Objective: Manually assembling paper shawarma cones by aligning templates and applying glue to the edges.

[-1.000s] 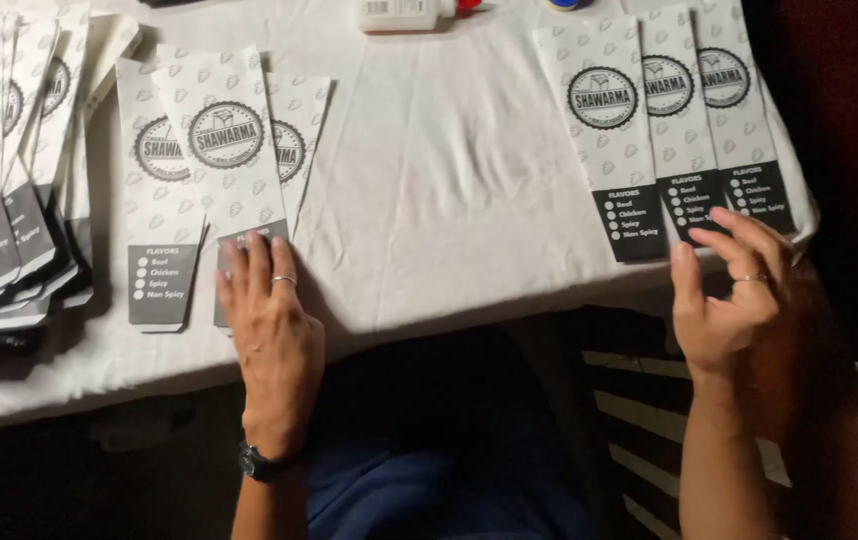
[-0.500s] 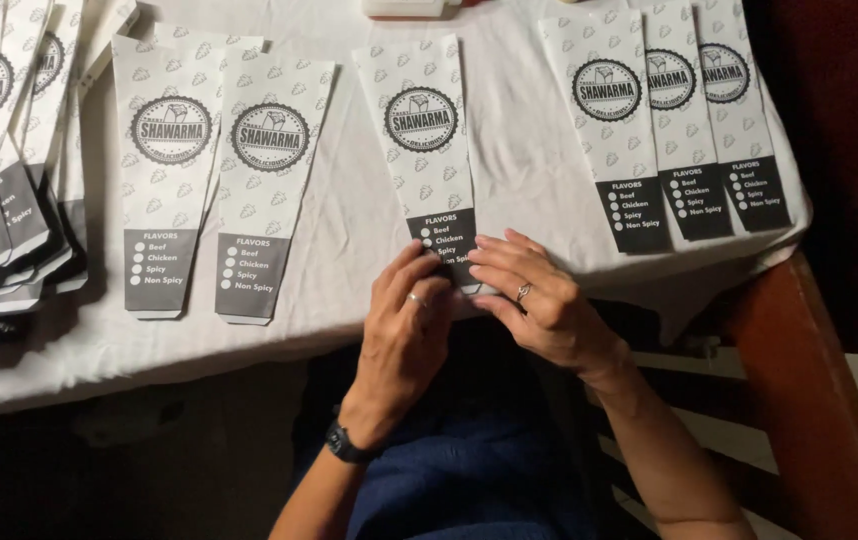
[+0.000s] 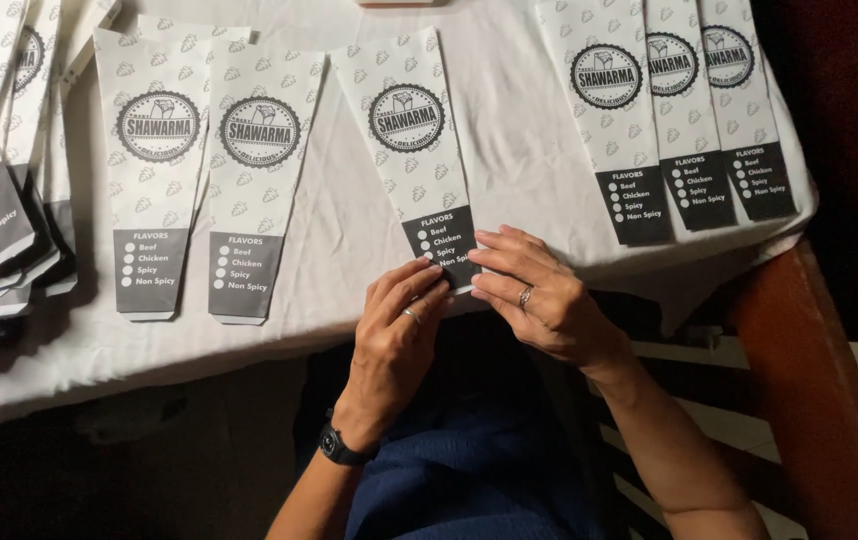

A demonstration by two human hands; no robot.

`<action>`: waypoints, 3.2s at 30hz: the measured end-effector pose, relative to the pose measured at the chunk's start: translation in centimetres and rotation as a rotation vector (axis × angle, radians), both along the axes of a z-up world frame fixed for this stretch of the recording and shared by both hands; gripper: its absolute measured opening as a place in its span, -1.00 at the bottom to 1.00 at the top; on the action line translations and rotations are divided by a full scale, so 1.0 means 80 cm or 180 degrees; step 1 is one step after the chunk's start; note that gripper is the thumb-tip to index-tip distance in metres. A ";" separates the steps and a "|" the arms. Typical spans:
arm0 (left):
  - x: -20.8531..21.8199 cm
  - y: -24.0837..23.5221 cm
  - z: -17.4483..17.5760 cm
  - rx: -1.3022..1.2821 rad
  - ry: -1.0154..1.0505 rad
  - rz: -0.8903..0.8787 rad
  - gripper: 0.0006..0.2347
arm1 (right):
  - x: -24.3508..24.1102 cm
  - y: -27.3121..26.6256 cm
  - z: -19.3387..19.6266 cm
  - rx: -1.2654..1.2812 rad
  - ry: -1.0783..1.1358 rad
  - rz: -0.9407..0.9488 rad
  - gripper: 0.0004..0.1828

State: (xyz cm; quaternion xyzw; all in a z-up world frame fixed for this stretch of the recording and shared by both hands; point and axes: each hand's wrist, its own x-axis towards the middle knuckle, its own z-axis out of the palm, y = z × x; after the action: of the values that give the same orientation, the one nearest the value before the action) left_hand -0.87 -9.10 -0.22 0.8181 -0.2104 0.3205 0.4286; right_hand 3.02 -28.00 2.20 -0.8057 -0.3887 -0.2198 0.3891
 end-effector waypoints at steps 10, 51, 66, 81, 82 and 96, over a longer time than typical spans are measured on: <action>0.008 0.000 -0.004 -0.0483 0.0466 0.0365 -0.96 | 0.006 0.002 0.001 0.0389 0.0909 -0.0362 -0.88; -0.012 0.051 0.016 0.1494 0.0835 0.1357 -0.61 | 0.001 -0.062 0.011 -0.0235 -0.0398 -0.1244 -0.77; -0.007 0.024 -0.016 0.0131 0.0165 0.0156 -0.82 | 0.002 0.027 -0.004 -0.0005 -0.0077 0.0210 -0.79; -0.003 0.018 -0.004 -0.0014 0.0095 0.0334 -0.95 | -0.006 0.028 0.001 0.0199 0.0088 -0.0133 -0.91; -0.002 0.014 -0.002 -0.0011 0.0099 0.0330 -0.95 | -0.005 0.029 0.001 0.0202 0.0092 -0.0137 -0.91; 0.010 0.023 -0.006 0.0406 0.0789 0.0101 -0.72 | -0.011 0.000 0.016 0.0633 0.0612 -0.0641 -0.70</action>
State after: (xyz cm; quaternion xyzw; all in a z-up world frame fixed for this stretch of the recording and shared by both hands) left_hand -0.06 -7.22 -0.68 0.8803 -0.1628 0.2097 0.3932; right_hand 2.17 -28.01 3.44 -0.8154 -0.2434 -0.2169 0.4783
